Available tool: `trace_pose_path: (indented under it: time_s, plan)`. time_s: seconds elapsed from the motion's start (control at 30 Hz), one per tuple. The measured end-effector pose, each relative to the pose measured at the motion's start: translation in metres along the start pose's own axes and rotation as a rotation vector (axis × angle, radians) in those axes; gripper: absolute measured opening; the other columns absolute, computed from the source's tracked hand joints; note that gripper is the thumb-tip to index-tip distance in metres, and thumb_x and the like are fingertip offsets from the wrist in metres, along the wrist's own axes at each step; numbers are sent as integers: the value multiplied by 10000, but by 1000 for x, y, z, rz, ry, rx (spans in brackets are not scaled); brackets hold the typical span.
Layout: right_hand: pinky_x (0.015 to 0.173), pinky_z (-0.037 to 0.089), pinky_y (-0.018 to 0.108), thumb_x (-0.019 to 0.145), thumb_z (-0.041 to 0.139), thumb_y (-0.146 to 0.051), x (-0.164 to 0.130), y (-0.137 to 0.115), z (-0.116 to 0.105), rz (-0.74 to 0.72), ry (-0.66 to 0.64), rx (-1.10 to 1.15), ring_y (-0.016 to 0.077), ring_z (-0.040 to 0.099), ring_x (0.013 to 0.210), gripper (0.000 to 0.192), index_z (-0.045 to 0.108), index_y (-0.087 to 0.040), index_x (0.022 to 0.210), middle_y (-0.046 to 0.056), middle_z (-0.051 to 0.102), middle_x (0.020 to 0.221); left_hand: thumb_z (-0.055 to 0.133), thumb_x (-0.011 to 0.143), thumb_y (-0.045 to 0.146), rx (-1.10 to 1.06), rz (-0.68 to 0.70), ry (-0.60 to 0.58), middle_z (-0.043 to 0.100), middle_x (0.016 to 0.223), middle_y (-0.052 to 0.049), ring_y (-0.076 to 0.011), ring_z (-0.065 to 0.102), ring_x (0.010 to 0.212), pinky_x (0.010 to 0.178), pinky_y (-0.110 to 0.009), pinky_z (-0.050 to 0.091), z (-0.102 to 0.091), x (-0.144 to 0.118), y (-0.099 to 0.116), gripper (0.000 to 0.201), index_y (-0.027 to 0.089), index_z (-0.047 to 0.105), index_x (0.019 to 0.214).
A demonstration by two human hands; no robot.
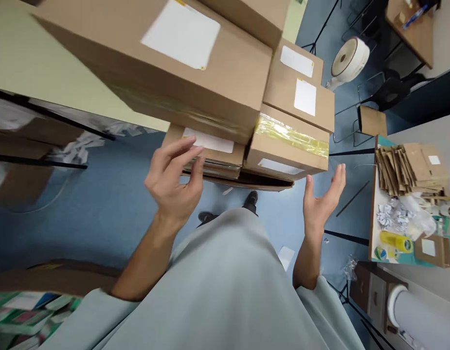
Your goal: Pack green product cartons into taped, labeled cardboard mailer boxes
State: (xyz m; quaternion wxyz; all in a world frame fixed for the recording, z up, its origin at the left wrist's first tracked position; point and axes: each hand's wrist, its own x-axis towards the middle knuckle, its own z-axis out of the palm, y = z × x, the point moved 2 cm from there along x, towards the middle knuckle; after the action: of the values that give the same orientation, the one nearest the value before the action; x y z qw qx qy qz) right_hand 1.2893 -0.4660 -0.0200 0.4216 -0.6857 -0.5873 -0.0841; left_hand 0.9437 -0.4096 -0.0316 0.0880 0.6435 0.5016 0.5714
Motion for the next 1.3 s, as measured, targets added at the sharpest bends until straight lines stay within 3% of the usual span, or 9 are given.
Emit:
trace_pose_path:
  time_s: [0.17,0.37,0.53,0.67,0.83,0.97,1.03,1.13,1.3]
  plan:
    - [1301,484,760,1118,679,-532,-39,-102,13,-129,123,25,431,549,1641,667,556,-225,1697,238,586,1697,636,1134,300,76,-7,148,829,1236,-92,-251,803,1156,1055,-462,688,-94,-28,-37,228,288,841,1232]
    - [1225,577,736,1089,756,-404,-91,-237,79,-279,1,269,418,721,1462,505,709,-192,1544,227,755,1512,575,1061,95,228,-55,229,853,1199,-82,-210,826,1089,983,-400,713,-216,-53,-73,354,263,851,1204]
    - [1176,621,683,1070,791,-357,-112,-352,152,-462,-183,475,405,786,1363,466,754,-191,1504,213,807,1443,558,1006,2,296,-66,447,847,1191,-68,-187,816,1011,884,-358,708,-316,-59,-117,449,272,832,1238]
    - [1142,640,645,1083,784,-343,-119,-455,221,-555,-322,602,392,820,1285,382,799,-182,1428,203,840,1363,560,982,-18,433,-168,564,834,1138,-67,-187,803,948,834,-360,696,-392,-56,-158,465,273,828,1226]
    - [1078,674,574,1115,745,-376,-128,-605,316,-672,-553,792,352,841,1213,338,817,-156,1361,203,858,1305,569,969,-54,647,-259,709,815,1107,-52,-172,778,957,845,-327,672,-497,-48,-201,474,253,823,1225]
    - [1089,674,552,1129,721,-385,-139,-730,378,-781,-750,982,319,843,1196,311,821,-183,1343,169,863,1297,570,998,-44,846,-398,831,814,1152,-52,-173,781,1013,897,-325,662,-574,-47,-224,444,250,819,1218]
    - [1105,670,545,1121,730,-354,-148,-787,402,-849,-838,1085,311,841,1205,289,826,-193,1342,157,863,1296,575,1008,-49,928,-465,908,818,1184,-53,-173,784,1040,923,-329,651,-603,-49,-231,443,253,816,1226]
    - [1113,668,537,1119,729,-327,-174,-861,425,-957,-981,1184,306,838,1217,277,830,-204,1346,148,864,1293,573,1023,-51,1027,-558,1038,821,1208,-53,-177,789,1060,942,-342,638,-629,-55,-236,448,263,809,1238]
    - [1112,670,543,1123,718,-322,-244,-948,421,-1197,-1221,1308,309,840,1214,267,832,-204,1334,151,868,1282,581,1041,-12,1160,-732,1254,824,1192,-56,-182,792,1043,928,-356,637,-647,-76,-236,414,272,802,1246]
